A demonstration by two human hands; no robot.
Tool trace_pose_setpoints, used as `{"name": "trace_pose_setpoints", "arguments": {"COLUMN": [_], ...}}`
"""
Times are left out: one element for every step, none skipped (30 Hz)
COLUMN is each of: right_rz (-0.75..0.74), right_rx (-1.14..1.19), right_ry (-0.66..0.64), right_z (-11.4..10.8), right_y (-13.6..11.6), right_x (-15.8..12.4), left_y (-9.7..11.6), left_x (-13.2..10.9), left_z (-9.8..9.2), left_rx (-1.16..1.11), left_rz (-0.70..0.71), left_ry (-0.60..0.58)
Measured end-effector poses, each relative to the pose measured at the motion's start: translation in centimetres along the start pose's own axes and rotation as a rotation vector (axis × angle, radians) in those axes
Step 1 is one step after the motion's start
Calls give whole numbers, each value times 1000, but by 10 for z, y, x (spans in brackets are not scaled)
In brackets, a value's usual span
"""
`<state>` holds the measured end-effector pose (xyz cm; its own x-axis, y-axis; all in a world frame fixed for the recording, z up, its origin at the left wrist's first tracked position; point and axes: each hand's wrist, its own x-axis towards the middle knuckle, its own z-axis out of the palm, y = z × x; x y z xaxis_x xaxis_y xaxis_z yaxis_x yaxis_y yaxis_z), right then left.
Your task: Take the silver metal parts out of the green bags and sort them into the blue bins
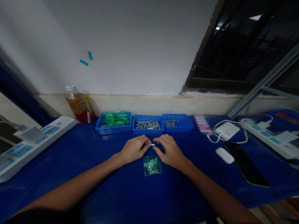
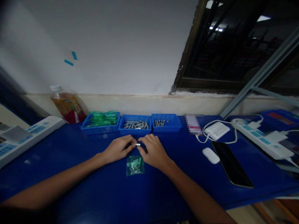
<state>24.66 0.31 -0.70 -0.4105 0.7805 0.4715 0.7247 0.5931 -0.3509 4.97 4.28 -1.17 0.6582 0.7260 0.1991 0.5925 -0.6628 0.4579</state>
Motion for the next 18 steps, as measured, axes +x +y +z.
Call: {"name": "trace_pose_setpoints", "arguments": {"right_rz": [-14,-37,-63,-88,-109,-123,-128,-128,-127,-131,-140,-151,-160,-164,-158,-142,-118,-90], "right_rx": [10,27,47,69,89,105,114,114,112,108,102,94,79,56,26,-8,-41,-70], "right_ry": [-14,-24,-27,-24,-17,-8,4,13,18,15,5,-8,-19,-25,-22,-9,8,32], "right_z": [0,1,1,1,1,2,2,2,1,1,1,0,0,-1,-2,-3,-4,-5], "right_y": [0,0,-1,-1,-1,-1,-2,-2,-2,-3,-3,-3,-4,-4,-3,-2,-1,1], "right_x": [-2,-2,-1,1,2,3,4,5,4,4,3,2,1,0,1,2,6,11], "left_y": [-1,-1,-1,-1,-1,-1,-1,-1,-1,0,0,0,-1,-1,-2,-3,-4,-5], "left_x": [0,0,0,0,0,-1,-1,-2,-2,-2,-2,-2,-2,-2,-2,-1,0,1], "left_z": [1,2,3,3,3,3,3,2,1,1,0,0,0,0,0,1,2,2], "left_rx": [-39,-72,-96,-110,-117,-122,-128,-134,-141,-148,-155,-163,-176,-195,-218,-243,-264,-277], "left_rz": [6,18,35,53,68,80,90,100,109,116,120,121,118,109,92,71,52,38], "left_ry": [20,37,49,57,62,63,60,54,47,41,39,40,41,40,40,39,39,42]}}
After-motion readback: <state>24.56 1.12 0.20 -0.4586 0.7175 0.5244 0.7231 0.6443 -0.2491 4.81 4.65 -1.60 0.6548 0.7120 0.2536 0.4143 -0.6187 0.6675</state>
